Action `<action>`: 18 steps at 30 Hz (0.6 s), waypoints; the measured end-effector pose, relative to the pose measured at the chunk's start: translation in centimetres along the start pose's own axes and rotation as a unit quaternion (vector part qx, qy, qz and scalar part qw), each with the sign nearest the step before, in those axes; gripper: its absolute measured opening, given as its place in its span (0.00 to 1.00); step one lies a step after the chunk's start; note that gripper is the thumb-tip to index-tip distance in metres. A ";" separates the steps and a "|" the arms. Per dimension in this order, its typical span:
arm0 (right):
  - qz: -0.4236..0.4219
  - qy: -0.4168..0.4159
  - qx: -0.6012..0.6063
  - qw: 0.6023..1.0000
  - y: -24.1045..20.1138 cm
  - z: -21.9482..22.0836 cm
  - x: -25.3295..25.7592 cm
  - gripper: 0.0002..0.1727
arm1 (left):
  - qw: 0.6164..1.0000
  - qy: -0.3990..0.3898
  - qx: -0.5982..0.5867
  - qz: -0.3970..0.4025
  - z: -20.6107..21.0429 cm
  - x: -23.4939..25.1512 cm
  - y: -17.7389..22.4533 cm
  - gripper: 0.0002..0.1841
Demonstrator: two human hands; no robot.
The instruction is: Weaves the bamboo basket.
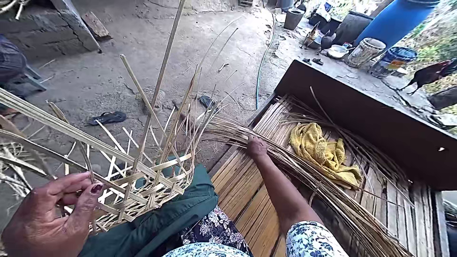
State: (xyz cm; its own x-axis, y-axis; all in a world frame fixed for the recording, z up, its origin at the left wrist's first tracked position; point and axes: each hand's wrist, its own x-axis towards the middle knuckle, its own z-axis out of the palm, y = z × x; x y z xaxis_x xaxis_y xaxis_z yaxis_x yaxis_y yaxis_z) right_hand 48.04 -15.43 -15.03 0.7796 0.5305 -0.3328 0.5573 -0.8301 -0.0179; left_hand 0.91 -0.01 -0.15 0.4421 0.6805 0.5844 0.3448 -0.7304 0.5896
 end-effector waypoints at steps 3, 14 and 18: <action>0.050 -0.014 0.041 0.998 0.7 -3.6 -0.7 0.23 | 1.000 0.006 0.002 -0.002 0.0 0.0 -0.3 0.22; -0.110 0.331 0.314 0.883 6.6 -18.2 -4.2 0.18 | 0.999 -0.014 -0.022 -0.027 0.0 0.3 -0.6 0.22; -0.239 0.522 0.254 0.779 2.9 -23.8 -10.0 0.16 | 0.999 -0.034 -0.032 -0.014 -0.1 0.8 -2.0 0.21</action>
State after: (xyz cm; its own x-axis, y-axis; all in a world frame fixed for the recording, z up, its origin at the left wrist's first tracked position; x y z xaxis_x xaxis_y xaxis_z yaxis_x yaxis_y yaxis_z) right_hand 48.66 -19.05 10.67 0.4729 0.4308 0.7686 0.8769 -0.3151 -0.3629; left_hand 0.51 1.98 -0.75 0.4891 0.6931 0.5294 0.3045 -0.7045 0.6410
